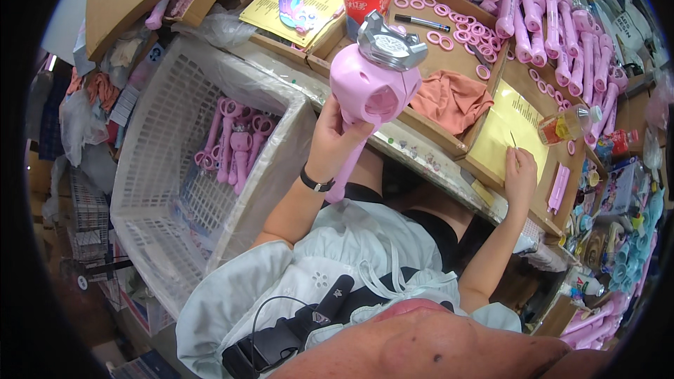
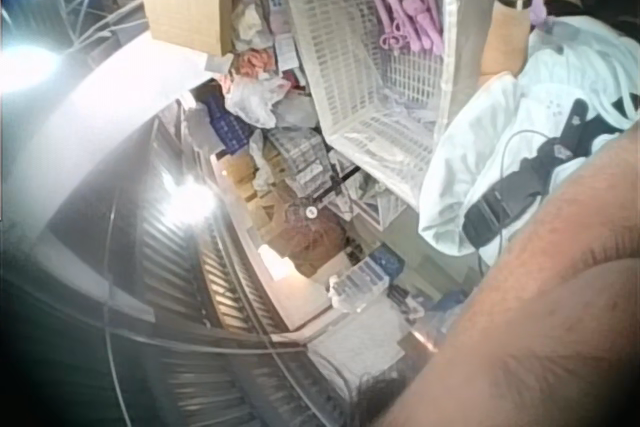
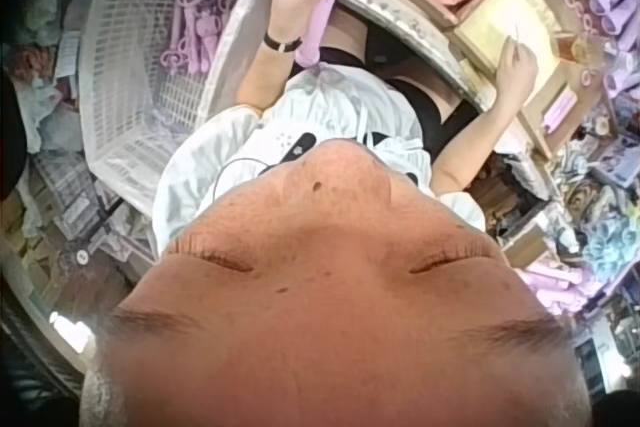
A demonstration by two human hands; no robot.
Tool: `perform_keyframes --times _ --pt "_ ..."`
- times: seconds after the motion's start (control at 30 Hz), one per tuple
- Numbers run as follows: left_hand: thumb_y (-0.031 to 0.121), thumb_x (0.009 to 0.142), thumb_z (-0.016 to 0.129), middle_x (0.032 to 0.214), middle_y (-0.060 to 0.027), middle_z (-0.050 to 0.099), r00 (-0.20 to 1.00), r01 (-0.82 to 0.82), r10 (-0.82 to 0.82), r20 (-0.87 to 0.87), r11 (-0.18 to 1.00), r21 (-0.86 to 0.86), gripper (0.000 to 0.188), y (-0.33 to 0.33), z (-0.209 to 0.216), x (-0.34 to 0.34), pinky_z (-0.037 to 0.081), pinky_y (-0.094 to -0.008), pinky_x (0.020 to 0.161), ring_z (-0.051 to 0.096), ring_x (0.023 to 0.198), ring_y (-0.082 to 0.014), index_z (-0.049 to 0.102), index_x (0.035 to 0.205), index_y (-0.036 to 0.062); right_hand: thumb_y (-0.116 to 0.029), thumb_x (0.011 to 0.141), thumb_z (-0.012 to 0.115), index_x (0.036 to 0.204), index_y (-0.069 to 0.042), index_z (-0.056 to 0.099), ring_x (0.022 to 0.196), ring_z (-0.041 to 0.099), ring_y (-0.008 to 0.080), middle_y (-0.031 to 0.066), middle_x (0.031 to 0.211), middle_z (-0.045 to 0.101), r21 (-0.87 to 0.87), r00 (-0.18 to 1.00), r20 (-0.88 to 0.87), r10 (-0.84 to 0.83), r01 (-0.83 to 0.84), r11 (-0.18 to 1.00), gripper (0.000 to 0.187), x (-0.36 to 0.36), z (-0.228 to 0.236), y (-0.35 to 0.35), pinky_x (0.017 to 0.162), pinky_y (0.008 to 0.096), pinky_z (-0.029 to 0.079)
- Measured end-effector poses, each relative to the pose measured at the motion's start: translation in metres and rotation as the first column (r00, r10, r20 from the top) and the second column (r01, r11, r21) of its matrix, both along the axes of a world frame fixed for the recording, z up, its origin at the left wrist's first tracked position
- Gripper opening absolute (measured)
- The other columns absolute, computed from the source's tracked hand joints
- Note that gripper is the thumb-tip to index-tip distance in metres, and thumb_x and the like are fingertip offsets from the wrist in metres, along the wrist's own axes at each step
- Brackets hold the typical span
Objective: The person assembles pink bubble maker wands by inserting a small white stick into the top of each wand, wiping the wand with a cloth, and placing it into a white basket. The person repeats this process for several wands.
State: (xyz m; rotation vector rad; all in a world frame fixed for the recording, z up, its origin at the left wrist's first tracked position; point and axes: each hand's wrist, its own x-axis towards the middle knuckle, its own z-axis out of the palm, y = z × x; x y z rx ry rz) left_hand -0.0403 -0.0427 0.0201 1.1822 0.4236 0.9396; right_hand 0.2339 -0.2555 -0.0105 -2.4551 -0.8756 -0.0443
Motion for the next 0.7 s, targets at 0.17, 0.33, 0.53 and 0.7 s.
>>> perform_keyframes --times 0.17,0.33,0.53,0.7 --pt "0.000 0.075 0.070 0.116 -0.0050 0.052 0.998 -0.033 0.039 -0.057 0.995 0.089 0.060 -0.003 -0.001 0.001 0.040 -0.0270 0.092 0.050 0.106 -0.0111 0.040 0.126 0.0004 -0.027 0.089 0.054 0.100 -0.001 0.065 0.103 0.054 0.0310 0.0151 0.108 0.060 0.024 1.000 0.021 -0.004 0.003 1.000 0.030 -0.001 0.000 0.000 0.089 0.0374 0.043" --pt "0.002 0.074 0.072 0.119 -0.0060 0.051 0.997 -0.037 0.048 -0.064 0.985 0.167 0.063 -0.005 -0.011 0.001 0.040 -0.0283 0.093 0.050 0.107 -0.0131 0.039 0.127 0.0010 -0.028 0.090 0.053 0.103 0.001 0.064 0.107 0.052 0.0325 0.0176 0.112 0.058 0.009 0.996 0.079 -0.029 0.028 1.000 0.033 -0.003 0.000 0.001 0.092 0.0381 0.041" --pt "0.010 0.079 0.069 0.117 -0.0075 0.052 0.999 0.012 -0.016 0.030 0.992 0.124 0.056 -0.005 -0.013 -0.002 0.044 -0.0298 0.088 0.052 0.104 -0.0143 0.040 0.126 0.0009 -0.030 0.090 0.051 0.106 0.002 0.063 0.111 0.050 0.0325 0.0187 0.116 0.056 -0.100 0.995 0.054 -0.087 0.092 0.991 0.038 -0.002 0.003 0.002 0.094 0.0388 0.039" --pt "0.060 0.087 0.043 0.093 -0.0133 0.059 0.960 0.128 -0.121 0.254 0.992 -0.010 0.067 0.005 -0.001 0.002 0.047 -0.0290 0.063 0.058 0.070 -0.0175 0.047 0.114 -0.0005 -0.033 0.089 0.053 0.106 0.001 0.063 0.111 0.049 0.0325 0.0186 0.117 0.055 -0.120 0.988 0.066 -0.138 0.146 0.982 0.040 -0.002 0.000 0.003 0.095 0.0389 0.039"
